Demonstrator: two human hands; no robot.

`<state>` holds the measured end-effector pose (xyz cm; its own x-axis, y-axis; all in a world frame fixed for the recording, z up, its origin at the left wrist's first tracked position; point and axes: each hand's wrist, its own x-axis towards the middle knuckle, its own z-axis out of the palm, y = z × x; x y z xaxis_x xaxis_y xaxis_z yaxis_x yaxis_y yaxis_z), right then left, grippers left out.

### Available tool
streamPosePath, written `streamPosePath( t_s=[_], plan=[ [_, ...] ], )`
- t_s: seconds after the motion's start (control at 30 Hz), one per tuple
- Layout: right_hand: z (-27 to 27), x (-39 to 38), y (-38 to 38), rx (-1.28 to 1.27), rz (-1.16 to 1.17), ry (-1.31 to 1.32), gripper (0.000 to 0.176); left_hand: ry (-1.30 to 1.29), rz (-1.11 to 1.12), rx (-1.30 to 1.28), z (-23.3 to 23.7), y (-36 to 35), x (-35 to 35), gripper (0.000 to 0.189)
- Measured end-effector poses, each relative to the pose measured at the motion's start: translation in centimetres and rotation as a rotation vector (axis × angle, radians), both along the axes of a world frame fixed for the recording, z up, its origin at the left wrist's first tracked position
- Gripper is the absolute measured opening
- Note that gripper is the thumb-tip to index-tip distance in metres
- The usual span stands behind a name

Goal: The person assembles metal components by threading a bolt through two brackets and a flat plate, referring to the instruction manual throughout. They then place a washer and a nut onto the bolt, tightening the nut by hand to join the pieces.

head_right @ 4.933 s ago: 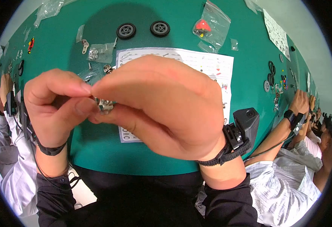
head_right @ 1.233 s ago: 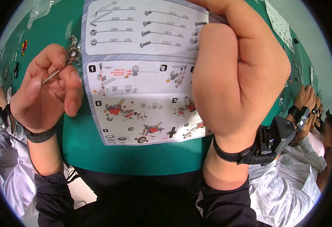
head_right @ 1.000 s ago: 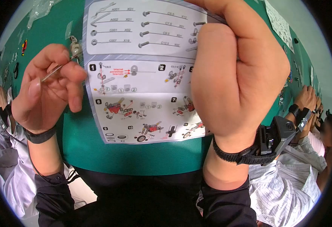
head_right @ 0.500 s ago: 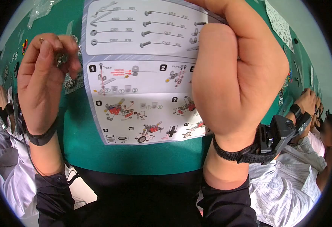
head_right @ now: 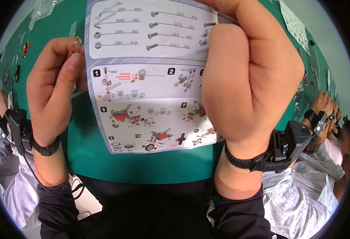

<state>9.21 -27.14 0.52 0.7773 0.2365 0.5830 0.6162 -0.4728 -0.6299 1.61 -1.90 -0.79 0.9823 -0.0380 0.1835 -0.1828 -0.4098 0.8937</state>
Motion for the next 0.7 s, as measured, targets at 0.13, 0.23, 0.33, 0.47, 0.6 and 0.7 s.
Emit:
streamPosePath(
  t_s=[0.13, 0.23, 0.33, 0.47, 0.6, 0.7],
  plan=[
    [0.0, -0.1, -0.3, -0.042, 0.002, -0.023, 0.034, -0.256, -0.073, 0.189, 0.2, 0.0, 0.7, 0.022],
    [0.0, -0.1, -0.3, -0.048, 0.008, -0.016, 0.034, -0.259, -0.059, 0.169, 0.2, -0.1, 0.6, 0.024],
    [-0.1, -0.1, -0.4, -0.048, 0.011, -0.029, 0.034, -0.284, -0.105, 0.155, 0.0, 0.1, 0.7, 0.026],
    [-0.3, 0.0, -0.6, -0.024, 0.029, -0.032, 0.033, -0.284, -0.112, 0.226, 0.6, 0.0, 0.3, 0.025],
    [-0.4, 0.1, -0.7, -0.013, 0.046, -0.023, 0.033, -0.345, -0.058, 0.254, 0.5, -0.1, 0.1, 0.028],
    [-0.2, 0.0, -0.7, -0.052, 0.042, -0.025, 0.033, -0.315, 0.001, 0.188, 0.6, -0.4, -0.5, 0.032]
  ],
)
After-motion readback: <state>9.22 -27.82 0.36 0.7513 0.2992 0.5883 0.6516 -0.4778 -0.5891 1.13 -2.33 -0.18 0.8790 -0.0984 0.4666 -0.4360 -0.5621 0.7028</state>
